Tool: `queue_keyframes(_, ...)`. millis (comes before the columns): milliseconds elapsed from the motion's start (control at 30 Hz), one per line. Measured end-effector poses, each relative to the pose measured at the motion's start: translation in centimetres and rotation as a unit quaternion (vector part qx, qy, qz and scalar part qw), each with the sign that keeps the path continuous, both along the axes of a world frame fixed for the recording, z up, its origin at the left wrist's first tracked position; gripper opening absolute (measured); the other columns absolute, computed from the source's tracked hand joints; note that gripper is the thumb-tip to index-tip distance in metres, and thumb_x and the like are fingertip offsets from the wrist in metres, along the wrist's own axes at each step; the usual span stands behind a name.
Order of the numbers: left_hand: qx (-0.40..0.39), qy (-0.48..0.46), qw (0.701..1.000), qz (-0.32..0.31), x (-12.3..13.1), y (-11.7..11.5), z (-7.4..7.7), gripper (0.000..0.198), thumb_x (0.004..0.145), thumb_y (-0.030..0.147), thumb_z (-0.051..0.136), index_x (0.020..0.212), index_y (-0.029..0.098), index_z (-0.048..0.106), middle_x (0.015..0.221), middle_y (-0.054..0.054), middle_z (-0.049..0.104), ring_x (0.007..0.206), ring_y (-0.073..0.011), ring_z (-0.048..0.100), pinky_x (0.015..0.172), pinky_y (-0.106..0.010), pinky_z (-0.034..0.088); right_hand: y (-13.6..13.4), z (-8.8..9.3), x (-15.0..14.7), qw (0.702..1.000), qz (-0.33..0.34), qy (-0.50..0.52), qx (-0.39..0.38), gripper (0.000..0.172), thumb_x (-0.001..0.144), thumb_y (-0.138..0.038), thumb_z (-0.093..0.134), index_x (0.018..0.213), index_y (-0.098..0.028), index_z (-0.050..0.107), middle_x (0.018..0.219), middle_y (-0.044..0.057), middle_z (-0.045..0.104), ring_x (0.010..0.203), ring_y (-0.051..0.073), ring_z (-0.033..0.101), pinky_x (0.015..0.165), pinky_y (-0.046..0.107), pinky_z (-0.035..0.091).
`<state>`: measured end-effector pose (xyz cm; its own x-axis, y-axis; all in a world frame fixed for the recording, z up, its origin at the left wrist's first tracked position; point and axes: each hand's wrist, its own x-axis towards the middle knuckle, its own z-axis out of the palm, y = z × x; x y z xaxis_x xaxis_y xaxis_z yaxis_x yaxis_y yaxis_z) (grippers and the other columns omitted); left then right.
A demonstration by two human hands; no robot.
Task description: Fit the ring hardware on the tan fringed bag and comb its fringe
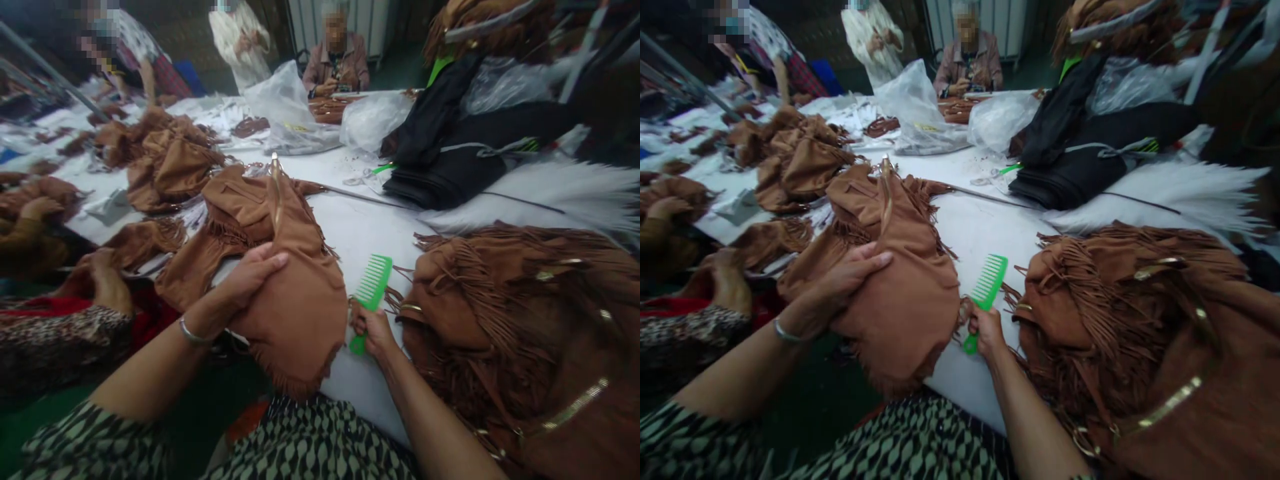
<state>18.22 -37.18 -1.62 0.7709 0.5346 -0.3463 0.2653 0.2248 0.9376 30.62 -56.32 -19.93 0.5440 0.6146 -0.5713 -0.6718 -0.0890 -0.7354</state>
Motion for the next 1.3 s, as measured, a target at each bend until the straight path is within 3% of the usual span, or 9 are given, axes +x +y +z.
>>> queue_keyframes(200, 0.032, 0.027, 0.998, 0.045, -3.2, 5.3, 4.8, 0.046, 0.071, 0.030, 0.073, 0.112, 0.016, 0.059, 0.096, -0.008, 0.069, 0.073, -0.0197, 0.068, 0.065, -0.028, 0.057, -1.8, -0.9, 0.2, 0.995, 0.076, 0.030, -0.053, 0.038, 0.061, -0.036, 0.071, 0.087, -0.010, 0.062, 0.059, -0.003, 0.055, 0.036, 0.002, 0.030, 0.032, 0.016, 0.019)
queue_keyframes(433, 0.005, 0.019, 0.993, 0.119, -2.1, 7.5, 3.9, 0.023, 0.071, 0.023, 0.071, 0.088, 0.010, 0.062, 0.074, -0.007, 0.069, 0.063, -0.0178, 0.067, 0.056, -0.024, 0.056, -4.5, -4.1, -3.4, 0.979, 0.079, 0.015, -0.188, 0.019, 0.069, -0.027, 0.065, 0.077, -0.013, 0.055, 0.052, -0.002, 0.056, 0.033, 0.006, 0.040, 0.031, 0.017, 0.030)
queue_keyframes(567, 0.014, -0.018, 0.993, 0.113, -0.9, 7.6, 4.5, 0.022, 0.078, 0.023, 0.065, 0.095, 0.010, 0.061, 0.079, -0.007, 0.070, 0.078, -0.0212, 0.068, 0.070, -0.030, 0.058, -5.8, -4.6, -4.3, 0.974, 0.084, 0.025, -0.208, 0.016, 0.075, -0.029, 0.059, 0.079, -0.014, 0.053, 0.056, 0.001, 0.060, 0.039, 0.011, 0.052, 0.038, 0.023, 0.043)
queue_keyframes(767, 0.027, -0.098, 0.988, 0.120, 2.2, 5.9, 6.0, 0.022, 0.084, 0.022, 0.057, 0.101, 0.008, 0.059, 0.087, -0.008, 0.069, 0.093, -0.0232, 0.065, 0.086, -0.037, 0.054, -6.3, -4.6, -4.7, 0.975, 0.080, -0.010, -0.208, 0.022, 0.077, -0.037, 0.055, 0.070, -0.017, 0.049, 0.052, 0.000, 0.057, 0.038, 0.010, 0.049, 0.038, 0.022, 0.041)
queue_keyframes(833, 0.024, -0.121, 0.984, 0.127, 3.2, 4.8, 4.4, 0.026, 0.080, 0.023, 0.061, 0.103, 0.010, 0.058, 0.092, -0.007, 0.069, 0.096, -0.0228, 0.064, 0.090, -0.038, 0.052, -6.9, -4.5, -4.7, 0.974, 0.070, -0.020, -0.214, 0.024, 0.074, -0.040, 0.056, 0.071, -0.017, 0.049, 0.053, -0.001, 0.056, 0.039, 0.010, 0.049, 0.039, 0.021, 0.041)
queue_keyframes(900, 0.017, -0.134, 0.981, 0.139, 3.6, 3.5, 1.0, 0.033, 0.077, 0.025, 0.065, 0.107, 0.012, 0.057, 0.099, -0.007, 0.068, 0.098, -0.0224, 0.063, 0.094, -0.039, 0.049, -7.9, -4.5, -4.6, 0.972, 0.061, -0.028, -0.224, 0.027, 0.071, -0.043, 0.056, 0.077, -0.017, 0.050, 0.053, -0.003, 0.056, 0.039, 0.010, 0.049, 0.039, 0.021, 0.040)
queue_keyframes(1133, -0.013, 0.041, 0.977, 0.208, -1.9, -2.7, -16.4, 0.030, 0.080, 0.027, 0.057, 0.107, 0.015, 0.056, 0.112, -0.009, 0.064, 0.101, -0.0217, 0.061, 0.094, -0.038, 0.048, -15.1, -5.3, -4.8, 0.929, 0.124, -0.124, -0.325, 0.056, 0.068, -0.066, 0.042, 0.086, -0.016, 0.058, 0.051, -0.001, 0.053, 0.036, 0.012, 0.042, 0.035, 0.024, 0.029)
queue_keyframes(1200, 0.049, 0.137, 0.971, 0.190, -4.8, -3.6, -19.2, 0.026, 0.080, 0.026, 0.056, 0.102, 0.014, 0.057, 0.106, -0.010, 0.065, 0.097, -0.0228, 0.061, 0.089, -0.040, 0.050, -16.7, -4.6, -4.9, 0.910, 0.169, -0.170, -0.338, 0.058, 0.072, -0.069, 0.036, 0.082, -0.016, 0.059, 0.051, 0.000, 0.054, 0.039, 0.013, 0.045, 0.038, 0.025, 0.033)
queue_keyframes(1300, 0.140, 0.211, 0.938, 0.237, -8.1, -3.6, -19.8, 0.032, 0.075, 0.024, 0.061, 0.103, 0.012, 0.054, 0.108, -0.013, 0.060, 0.107, -0.0287, 0.055, 0.096, -0.049, 0.042, -16.7, -2.1, -4.3, 0.889, 0.204, -0.236, -0.334, 0.057, 0.079, -0.067, 0.032, 0.093, -0.018, 0.058, 0.060, 0.001, 0.060, 0.047, 0.015, 0.052, 0.046, 0.026, 0.040)
